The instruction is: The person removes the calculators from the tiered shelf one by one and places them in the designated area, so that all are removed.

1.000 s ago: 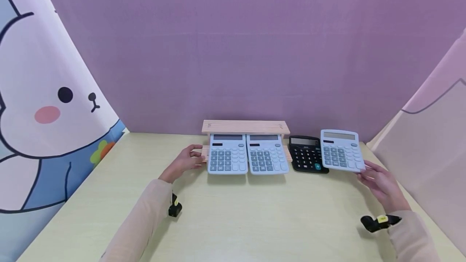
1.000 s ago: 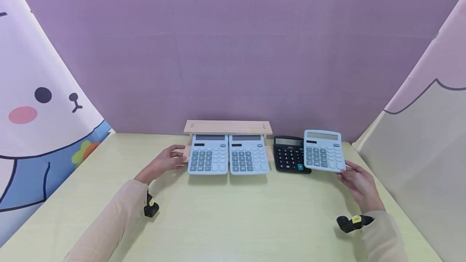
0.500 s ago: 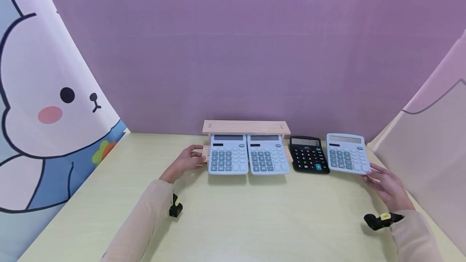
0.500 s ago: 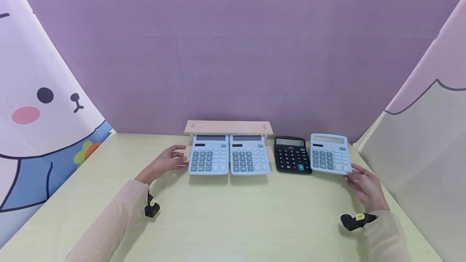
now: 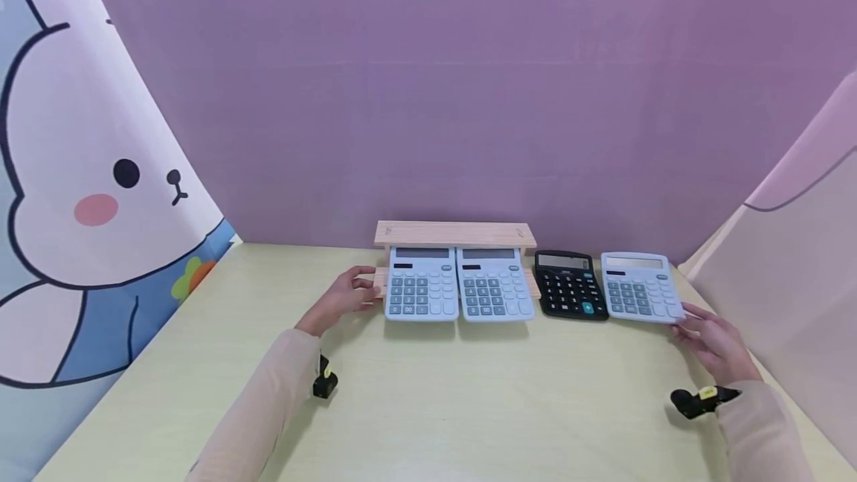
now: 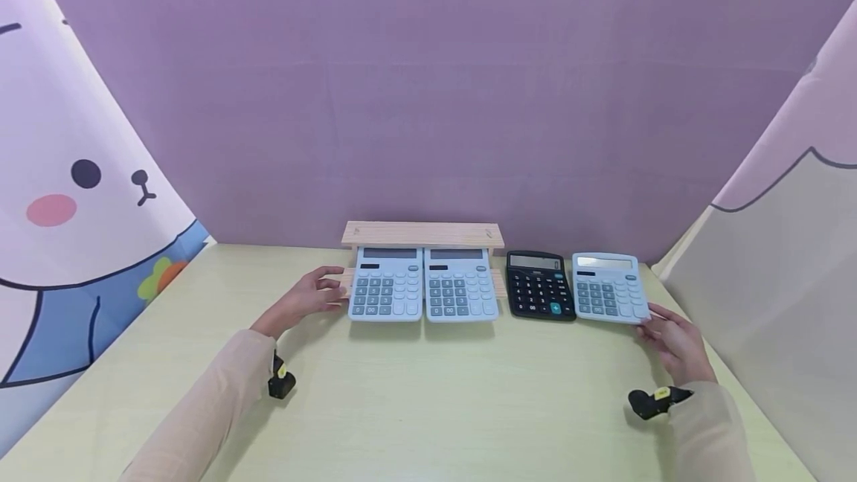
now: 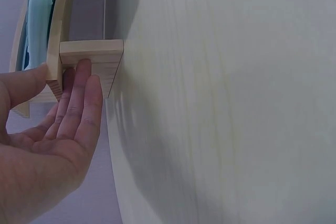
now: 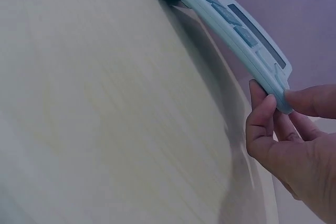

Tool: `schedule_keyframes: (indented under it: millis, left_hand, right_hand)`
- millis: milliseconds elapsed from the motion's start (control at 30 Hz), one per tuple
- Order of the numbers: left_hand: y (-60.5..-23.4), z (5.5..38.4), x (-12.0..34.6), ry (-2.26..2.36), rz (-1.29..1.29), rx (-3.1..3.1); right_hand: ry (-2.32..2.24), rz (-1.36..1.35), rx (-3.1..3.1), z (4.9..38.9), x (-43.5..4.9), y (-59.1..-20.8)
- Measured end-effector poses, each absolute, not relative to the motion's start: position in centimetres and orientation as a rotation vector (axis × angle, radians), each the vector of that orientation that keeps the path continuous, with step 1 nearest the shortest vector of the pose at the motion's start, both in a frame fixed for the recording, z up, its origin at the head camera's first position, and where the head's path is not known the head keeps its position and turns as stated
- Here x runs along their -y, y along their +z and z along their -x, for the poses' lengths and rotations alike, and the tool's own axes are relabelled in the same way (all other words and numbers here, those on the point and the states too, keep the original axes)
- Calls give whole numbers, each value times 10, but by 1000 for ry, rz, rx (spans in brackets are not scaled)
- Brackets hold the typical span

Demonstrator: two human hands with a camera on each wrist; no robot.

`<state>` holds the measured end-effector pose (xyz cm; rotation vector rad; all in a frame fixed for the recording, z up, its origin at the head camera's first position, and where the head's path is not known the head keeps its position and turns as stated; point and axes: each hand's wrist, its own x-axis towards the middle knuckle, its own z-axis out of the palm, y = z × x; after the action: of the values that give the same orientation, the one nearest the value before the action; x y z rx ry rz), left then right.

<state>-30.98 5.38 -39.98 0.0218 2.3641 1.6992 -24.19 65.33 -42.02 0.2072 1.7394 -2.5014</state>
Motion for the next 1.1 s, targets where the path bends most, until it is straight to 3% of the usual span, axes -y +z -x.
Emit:
schedule_keyframes:
  millis: [1100]
  left_hand:
    - [-401, 312, -54, 1737, -21, -2355]
  right_hand:
    - [-2417, -248, -1935, 251, -654, -428]
